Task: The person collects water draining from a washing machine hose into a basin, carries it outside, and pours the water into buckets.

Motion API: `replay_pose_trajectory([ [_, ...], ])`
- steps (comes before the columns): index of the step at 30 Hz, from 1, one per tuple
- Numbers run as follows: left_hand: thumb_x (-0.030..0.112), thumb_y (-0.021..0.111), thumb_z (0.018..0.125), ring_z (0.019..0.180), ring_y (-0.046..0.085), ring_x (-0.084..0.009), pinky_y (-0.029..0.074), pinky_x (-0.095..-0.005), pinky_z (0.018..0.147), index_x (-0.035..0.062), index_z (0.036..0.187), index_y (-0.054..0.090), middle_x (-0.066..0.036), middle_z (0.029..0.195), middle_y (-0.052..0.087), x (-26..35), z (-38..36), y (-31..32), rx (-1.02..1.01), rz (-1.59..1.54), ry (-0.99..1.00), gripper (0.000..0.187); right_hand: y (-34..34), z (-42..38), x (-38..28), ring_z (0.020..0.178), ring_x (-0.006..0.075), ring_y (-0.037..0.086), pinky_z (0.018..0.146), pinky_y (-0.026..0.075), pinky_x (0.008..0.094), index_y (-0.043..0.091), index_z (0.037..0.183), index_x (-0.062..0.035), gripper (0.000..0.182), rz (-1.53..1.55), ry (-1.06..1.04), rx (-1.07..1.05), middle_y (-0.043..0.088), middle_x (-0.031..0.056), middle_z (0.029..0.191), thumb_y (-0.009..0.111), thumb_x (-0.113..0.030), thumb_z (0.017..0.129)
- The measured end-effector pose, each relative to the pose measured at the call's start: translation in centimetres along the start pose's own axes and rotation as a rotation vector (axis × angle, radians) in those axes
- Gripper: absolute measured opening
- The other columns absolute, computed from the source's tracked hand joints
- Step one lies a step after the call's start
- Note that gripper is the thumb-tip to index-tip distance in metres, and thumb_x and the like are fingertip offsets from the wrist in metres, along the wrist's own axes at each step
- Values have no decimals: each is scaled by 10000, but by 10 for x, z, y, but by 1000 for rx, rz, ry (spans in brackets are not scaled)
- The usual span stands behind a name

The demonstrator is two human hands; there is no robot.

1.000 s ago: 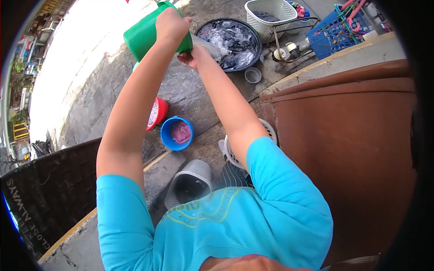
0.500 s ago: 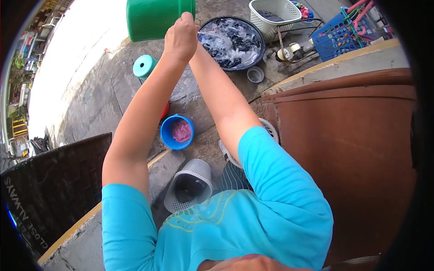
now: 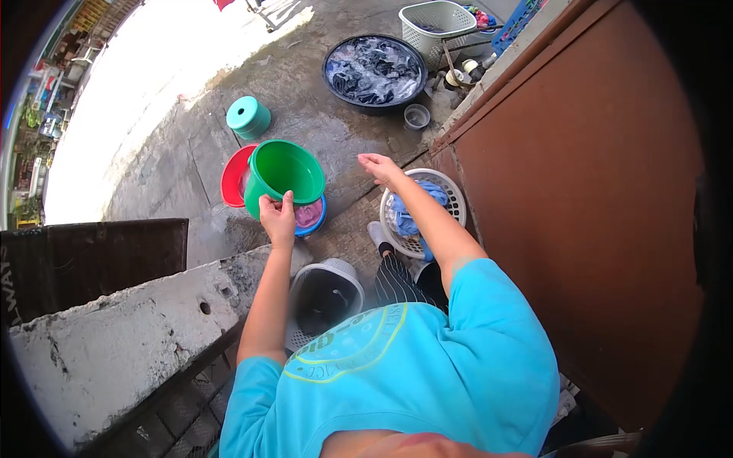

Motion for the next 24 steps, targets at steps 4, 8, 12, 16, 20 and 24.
replay_pose_trajectory([
  [4,166,720,818,536,486,-90,414,-269,499,20,810,477,-21,617,527,-35,-72,-51,-84,-76,-47,283,-55,-183,106,1084,155,514,883,386,427,567,1251,-220,480,11,73,121,577,-27,1179,579,-516,872],
  [8,138,715,809,531,469,-94,402,-270,494,36,784,453,-18,613,506,-51,-123,-100,-100,-47,-1,282,-98,-370,208,1011,142,543,823,437,379,564,1253,-188,454,22,284,332,574,-28,1178,573,-466,893],
  [12,81,658,856,582,483,-34,438,-212,519,38,870,483,15,697,538,-61,-171,-130,-218,8,22,180,-153,-504,284,1007,191,557,802,454,411,543,1250,-158,436,95,469,619,575,4,1187,588,-409,896],
  [16,37,648,843,606,480,-35,422,-204,540,44,854,466,24,717,525,-33,-214,-143,-230,-240,-27,182,-230,-576,335,1074,259,548,831,433,520,478,1299,-160,510,425,418,927,505,74,1282,619,-414,879],
  [20,-6,590,873,733,573,-75,531,-236,658,35,970,444,-34,874,561,-21,-248,-145,-199,-637,-244,181,-284,-605,385,1032,259,587,858,459,455,572,1187,-102,411,-166,452,928,590,126,1163,639,-347,865],
  [24,-5,590,868,810,608,-117,578,-311,694,26,993,429,-54,910,563,2,-296,-153,-166,-742,-280,207,-266,-630,386,1067,331,573,894,468,436,642,1086,-112,337,-1144,607,500,592,155,1131,683,-291,804],
])
Point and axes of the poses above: each hand's wrist, its own z-axis towards the middle knuckle, its own y-axis out of the palm, x = y × z, the point moved 6 cm from there along z, towards the middle knuckle
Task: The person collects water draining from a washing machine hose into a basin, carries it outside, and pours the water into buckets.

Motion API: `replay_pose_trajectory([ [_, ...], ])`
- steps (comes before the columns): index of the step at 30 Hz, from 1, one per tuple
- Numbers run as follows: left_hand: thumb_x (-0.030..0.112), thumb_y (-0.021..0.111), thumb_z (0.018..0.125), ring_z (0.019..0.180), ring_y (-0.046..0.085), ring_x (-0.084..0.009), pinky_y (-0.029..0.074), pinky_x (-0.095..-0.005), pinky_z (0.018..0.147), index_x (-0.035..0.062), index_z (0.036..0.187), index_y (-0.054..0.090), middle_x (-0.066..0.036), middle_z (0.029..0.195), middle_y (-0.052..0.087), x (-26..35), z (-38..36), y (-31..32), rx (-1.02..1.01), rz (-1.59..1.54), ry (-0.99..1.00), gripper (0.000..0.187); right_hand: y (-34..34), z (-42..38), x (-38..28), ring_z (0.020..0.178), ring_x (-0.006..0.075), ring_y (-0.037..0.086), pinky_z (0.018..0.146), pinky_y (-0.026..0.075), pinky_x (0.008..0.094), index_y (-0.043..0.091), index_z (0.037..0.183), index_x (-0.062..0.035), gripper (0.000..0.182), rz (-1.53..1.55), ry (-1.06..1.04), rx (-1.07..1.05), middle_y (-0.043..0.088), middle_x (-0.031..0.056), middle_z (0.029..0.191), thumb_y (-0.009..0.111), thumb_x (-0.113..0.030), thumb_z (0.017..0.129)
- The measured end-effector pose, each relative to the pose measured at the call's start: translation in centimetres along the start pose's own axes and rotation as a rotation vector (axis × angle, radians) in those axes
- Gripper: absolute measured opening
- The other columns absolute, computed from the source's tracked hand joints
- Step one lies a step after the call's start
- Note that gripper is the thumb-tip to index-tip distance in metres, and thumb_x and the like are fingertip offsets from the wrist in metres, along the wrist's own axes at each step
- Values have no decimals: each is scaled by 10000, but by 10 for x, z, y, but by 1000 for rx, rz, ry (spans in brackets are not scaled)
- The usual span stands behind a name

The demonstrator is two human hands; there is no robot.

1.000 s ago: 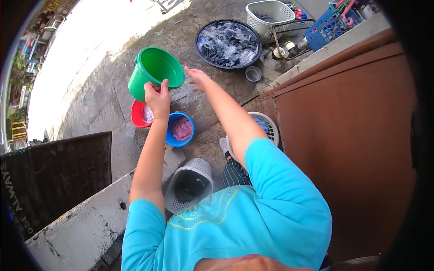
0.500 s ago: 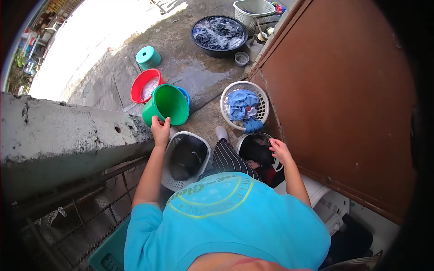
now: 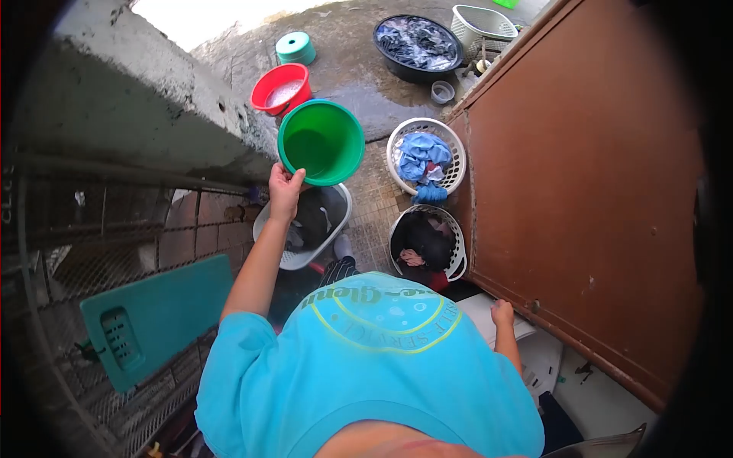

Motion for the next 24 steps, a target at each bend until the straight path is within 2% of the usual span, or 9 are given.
replay_pose_trajectory([
  [2,0,590,869,798,606,-117,585,-326,692,21,995,426,-60,921,559,-5,-28,-11,74,0,24,208,14,-14,9,1064,325,573,889,470,442,643,1096,-136,333,-148,-132,-69,573,150,1150,684,-294,805],
  [7,2,572,875,819,619,-142,581,-337,708,20,1033,429,-92,962,586,-3,-132,-38,251,94,116,214,34,-37,44,1007,311,588,844,452,435,639,1083,-71,306,-203,-414,-69,618,142,1051,652,-225,820],
  [10,9,551,884,849,638,-173,592,-358,696,6,1053,422,-113,978,600,-4,-207,-68,382,203,96,213,40,-37,52,963,300,593,867,414,425,633,1058,-41,282,-114,-612,7,631,131,991,632,-207,830],
  [12,26,552,884,831,647,-202,593,-358,680,-4,1050,420,-125,977,601,0,-258,-85,490,225,36,215,28,-50,45,937,291,593,916,378,424,629,1036,-43,257,-26,-808,272,627,137,966,626,-198,831],
  [16,18,534,870,750,652,-231,590,-417,664,-13,1028,418,-144,940,599,2,-349,-127,740,153,-76,198,16,-67,39,935,272,588,962,335,418,627,1036,-73,241,-6,-906,361,621,124,941,623,-201,832],
  [18,24,525,866,736,655,-242,590,-429,674,-12,1014,427,-148,930,603,-5,-393,-150,867,97,-109,180,-6,-77,28,902,293,608,906,400,426,642,1021,-57,239,-32,-817,394,644,140,920,605,-211,841],
  [20,25,501,855,737,660,-255,586,-449,670,-2,980,470,-151,914,609,-21,-436,-172,945,-90,-175,132,-8,-63,16,899,296,609,898,403,426,643,1019,-55,241,-36,-875,380,645,143,919,603,-214,843],
  [22,34,498,842,717,634,-247,558,-510,729,28,968,512,-120,867,598,-53,-483,-209,1064,-145,-200,127,-10,-49,2,893,301,611,883,410,427,644,1015,-51,243,-31,-919,361,647,147,916,598,-221,846],
  [24,52,505,838,698,590,-237,509,-576,800,49,988,531,-94,826,573,-87,-538,-235,1216,-225,-383,153,-12,-34,-20,887,307,613,868,416,428,645,1011,-47,247,-30,-976,338,649,151,912,593,-227,850],
])
Point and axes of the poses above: each hand's wrist, its own z-axis towards the middle knuckle, its own y-axis out of the palm, x = y × z, the point moved 6 cm from there along z, towards the middle knuckle
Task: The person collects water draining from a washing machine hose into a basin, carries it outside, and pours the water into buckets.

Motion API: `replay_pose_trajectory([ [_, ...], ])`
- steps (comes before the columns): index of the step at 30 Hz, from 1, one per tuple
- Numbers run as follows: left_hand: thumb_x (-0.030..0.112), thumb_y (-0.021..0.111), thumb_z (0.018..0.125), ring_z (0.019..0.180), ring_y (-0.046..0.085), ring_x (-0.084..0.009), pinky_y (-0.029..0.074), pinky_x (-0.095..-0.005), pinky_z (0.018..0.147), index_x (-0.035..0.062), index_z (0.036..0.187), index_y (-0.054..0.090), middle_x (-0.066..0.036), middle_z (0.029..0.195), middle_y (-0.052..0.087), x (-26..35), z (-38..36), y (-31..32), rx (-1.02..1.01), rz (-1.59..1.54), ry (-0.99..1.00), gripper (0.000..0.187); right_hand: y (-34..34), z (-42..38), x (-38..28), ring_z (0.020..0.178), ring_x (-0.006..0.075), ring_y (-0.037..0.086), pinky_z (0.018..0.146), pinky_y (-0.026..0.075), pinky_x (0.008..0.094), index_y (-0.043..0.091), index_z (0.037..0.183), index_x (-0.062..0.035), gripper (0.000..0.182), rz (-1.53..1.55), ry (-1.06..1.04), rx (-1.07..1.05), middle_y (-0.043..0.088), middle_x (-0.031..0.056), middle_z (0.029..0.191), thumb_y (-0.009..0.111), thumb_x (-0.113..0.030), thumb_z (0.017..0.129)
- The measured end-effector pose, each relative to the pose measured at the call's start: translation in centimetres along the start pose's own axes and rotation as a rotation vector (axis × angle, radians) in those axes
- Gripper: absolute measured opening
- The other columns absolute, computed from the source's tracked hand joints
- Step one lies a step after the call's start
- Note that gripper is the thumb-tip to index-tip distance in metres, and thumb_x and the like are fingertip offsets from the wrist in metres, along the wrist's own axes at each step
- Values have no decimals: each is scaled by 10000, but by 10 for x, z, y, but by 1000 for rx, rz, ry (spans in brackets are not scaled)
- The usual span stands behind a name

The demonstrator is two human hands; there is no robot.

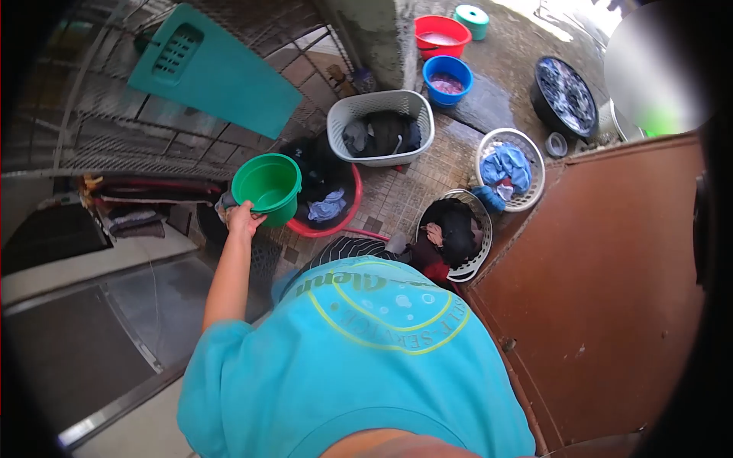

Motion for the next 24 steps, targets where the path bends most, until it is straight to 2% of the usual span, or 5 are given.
replay_pose_trajectory([
  [5,31,514,840,676,549,-230,480,-618,833,8,972,524,-121,798,541,-60,-14,-124,277,-128,-118,134,20,63,-17,872,321,618,829,433,430,648,1002,-38,259,19,-160,-95,653,162,904,580,-243,858],
  [13,-3,531,853,782,563,-343,548,-554,798,-62,1090,494,-213,937,508,-162,-23,-313,690,-536,-145,247,36,143,-95,847,343,626,768,459,433,652,987,-24,286,-17,-305,-167,661,179,891,560,-269,871],
  [20,0,517,862,832,600,-334,550,-523,811,-36,1087,497,-187,1032,545,-236,-3,-358,598,-680,-253,228,68,163,-204,826,363,633,715,482,436,656,973,-11,316,-22,-357,-181,667,194,880,542,-291,882],
  [22,-13,559,831,792,602,-341,588,-499,726,-62,1071,513,-201,971,552,-250,10,-346,545,-712,-205,249,88,154,-330,763,315,626,705,470,392,647,975,3,302,148,-526,-257,660,178,827,524,-263,903],
  [24,8,545,846,828,616,-325,581,-472,757,-56,1046,511,-168,1015,564,-246,15,-317,465,-687,-264,213,126,120,-441,767,255,630,694,487,359,643,1012,6,274,270,-572,-528,668,157,870,545,-229,911],
])
Point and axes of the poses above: each hand's wrist, its own z-axis towards the middle knuckle, its own y-axis out of the palm, x = y × z, the point moved 6 cm from there along z, towards the middle knuckle
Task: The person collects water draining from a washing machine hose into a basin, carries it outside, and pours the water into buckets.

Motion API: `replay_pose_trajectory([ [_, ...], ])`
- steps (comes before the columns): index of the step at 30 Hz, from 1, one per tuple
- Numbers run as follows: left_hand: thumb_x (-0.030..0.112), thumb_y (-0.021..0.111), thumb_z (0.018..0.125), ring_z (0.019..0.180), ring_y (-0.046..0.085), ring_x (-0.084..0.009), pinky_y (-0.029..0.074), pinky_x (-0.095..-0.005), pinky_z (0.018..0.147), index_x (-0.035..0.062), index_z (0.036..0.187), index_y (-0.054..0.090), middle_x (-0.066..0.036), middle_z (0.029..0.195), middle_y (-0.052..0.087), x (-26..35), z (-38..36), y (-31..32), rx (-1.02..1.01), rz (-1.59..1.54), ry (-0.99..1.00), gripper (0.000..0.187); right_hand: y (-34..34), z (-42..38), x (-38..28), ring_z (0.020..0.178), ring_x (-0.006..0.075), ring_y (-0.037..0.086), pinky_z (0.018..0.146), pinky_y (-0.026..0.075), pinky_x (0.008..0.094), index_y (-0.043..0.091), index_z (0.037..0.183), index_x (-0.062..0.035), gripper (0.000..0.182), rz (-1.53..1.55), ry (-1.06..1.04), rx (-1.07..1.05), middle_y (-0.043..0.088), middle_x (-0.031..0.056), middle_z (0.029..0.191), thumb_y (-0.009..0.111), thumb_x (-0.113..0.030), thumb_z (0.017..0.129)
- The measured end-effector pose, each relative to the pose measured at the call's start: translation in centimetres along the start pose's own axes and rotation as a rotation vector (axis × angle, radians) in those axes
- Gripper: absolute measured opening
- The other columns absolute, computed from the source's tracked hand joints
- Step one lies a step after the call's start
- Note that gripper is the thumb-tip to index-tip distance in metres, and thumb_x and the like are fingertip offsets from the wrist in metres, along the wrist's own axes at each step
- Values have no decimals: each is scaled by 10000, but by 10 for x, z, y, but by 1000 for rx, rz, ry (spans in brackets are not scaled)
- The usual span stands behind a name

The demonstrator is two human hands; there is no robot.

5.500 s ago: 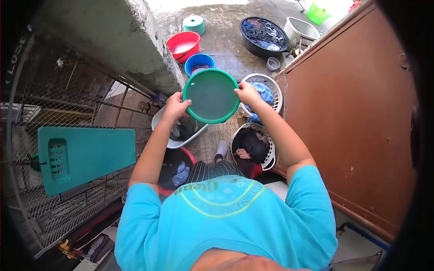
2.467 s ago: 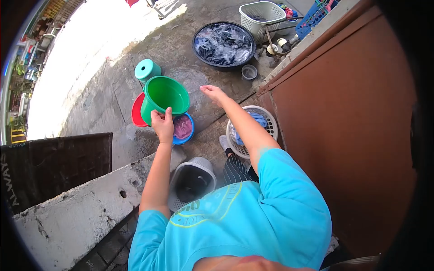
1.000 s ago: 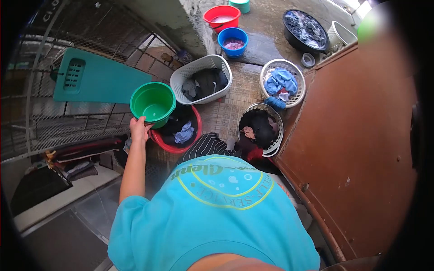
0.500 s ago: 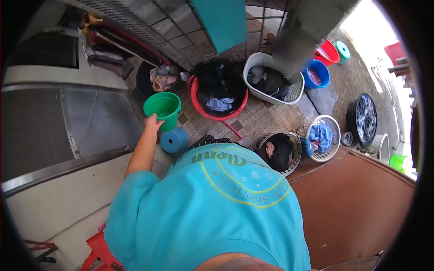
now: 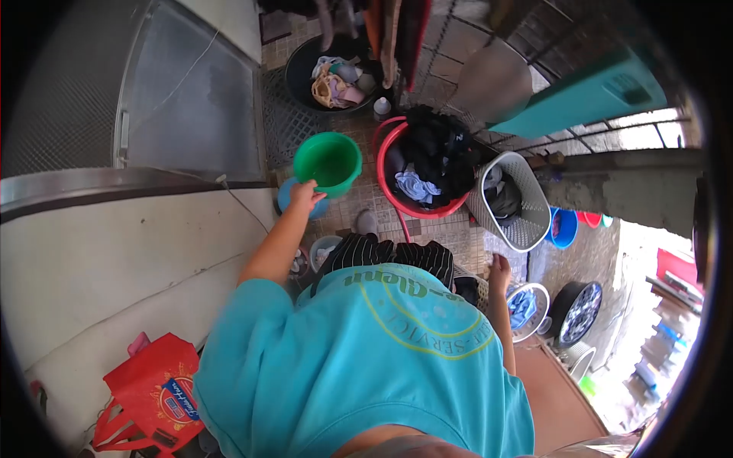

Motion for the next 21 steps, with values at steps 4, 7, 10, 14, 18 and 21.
replay_pose_trajectory([
  [4,14,598,792,768,653,-313,607,-423,644,-49,1049,513,-160,959,591,-27,-43,57,-90,-25,65,278,134,52,-131,745,134,616,667,510,279,607,1176,-20,438,-350,-397,-466,663,112,935,582,-362,903],
  [7,4,587,783,758,659,-292,606,-422,621,-36,1043,483,-151,942,589,-60,-62,94,-224,-75,59,283,196,56,-187,972,285,641,807,503,339,561,1188,30,602,-326,-322,-550,648,218,1019,609,-468,852],
  [10,1,595,781,767,657,-271,605,-415,601,-14,1040,456,-143,934,578,-81,-95,114,-208,-64,34,295,230,56,-198,957,286,650,783,514,345,524,1216,33,715,-166,-26,-664,644,232,997,639,-539,802],
  [14,8,588,801,753,648,-236,595,-362,581,-18,1081,424,-133,1013,560,-101,-128,116,-125,-149,116,326,250,93,-183,827,213,643,664,545,331,537,1181,-37,437,-369,-437,-756,650,118,979,655,-239,811],
  [18,97,665,834,774,646,-202,571,-322,574,39,1214,328,-133,1099,558,-147,-139,112,-182,-258,141,512,253,105,-171,762,223,661,596,543,354,547,1114,-12,362,-239,-362,-845,645,117,907,589,-117,770],
  [21,168,666,858,750,623,-193,552,-342,599,86,1278,289,-129,1056,580,-215,-140,89,-51,-326,149,571,248,101,-175,622,131,605,487,523,287,526,1136,-71,325,-206,-96,-937,621,48,858,565,-94,814],
])
Point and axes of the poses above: each hand's wrist, its own z-axis towards the middle knuckle, its own y-axis out of the palm, x = y × z, the point moved 6 cm from there along z, towards the middle knuckle
